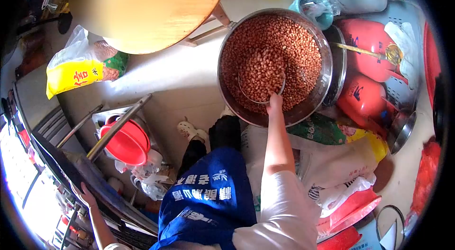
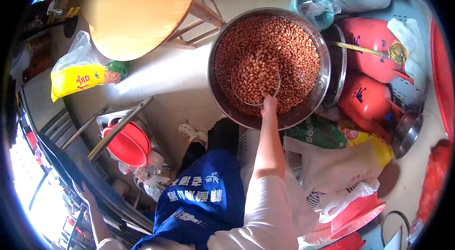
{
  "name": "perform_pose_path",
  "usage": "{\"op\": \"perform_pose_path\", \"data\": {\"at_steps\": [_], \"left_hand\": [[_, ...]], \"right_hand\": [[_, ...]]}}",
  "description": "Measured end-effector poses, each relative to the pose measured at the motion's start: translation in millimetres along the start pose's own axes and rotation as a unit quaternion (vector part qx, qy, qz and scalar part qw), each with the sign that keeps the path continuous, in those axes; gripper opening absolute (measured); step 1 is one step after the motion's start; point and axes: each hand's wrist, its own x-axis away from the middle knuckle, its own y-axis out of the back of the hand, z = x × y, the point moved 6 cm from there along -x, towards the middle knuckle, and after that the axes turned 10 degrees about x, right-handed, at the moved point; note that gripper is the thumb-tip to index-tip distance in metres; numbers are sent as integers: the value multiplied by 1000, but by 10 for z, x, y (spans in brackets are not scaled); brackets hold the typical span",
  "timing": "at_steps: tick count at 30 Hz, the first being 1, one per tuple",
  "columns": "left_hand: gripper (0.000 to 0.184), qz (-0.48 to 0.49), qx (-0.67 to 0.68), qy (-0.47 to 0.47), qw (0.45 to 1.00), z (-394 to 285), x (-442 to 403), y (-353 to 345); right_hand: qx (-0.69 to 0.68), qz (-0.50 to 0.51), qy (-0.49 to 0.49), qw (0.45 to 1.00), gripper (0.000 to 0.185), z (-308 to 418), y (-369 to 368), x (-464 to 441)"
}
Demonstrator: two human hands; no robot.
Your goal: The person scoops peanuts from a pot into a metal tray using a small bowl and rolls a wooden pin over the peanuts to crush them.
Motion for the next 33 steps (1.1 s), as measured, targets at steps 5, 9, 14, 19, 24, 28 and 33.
{"op": "perform_pose_path", "data": {"at_steps": [5, 9, 14, 19, 24, 28, 33], "left_hand": [[61, -10, 2, -48, 999, -22, -17, -25], [60, -19, 16, -94, 995, -301, -4, -4], [58, -25, 104, -90, 990, -537, -14, -13], [60, -11, 199, -9, 980, -161, -11, -221], [63, -39, 149, -45, 987, -450, -21, -150], [70, -54, 189, -30, 980, -635, -13, -86], [73, -55, 182, -29, 981, -794, -12, -11]], "right_hand": [[-81, 66, 52, 993, 25, -262, 271, -452], [-186, 94, 91, 974, 23, -63, 231, 112], [-156, 89, 113, 977, 37, 67, 350, 485], [-145, 134, 177, 964, 43, 123, 573, 679], [-115, 125, 215, 962, 39, 317, 794, 1315], [-89, 159, 236, 955, 40, 476, 882, 1913], [-46, 209, 296, 931, 40, 659, 768, 2930]]}}
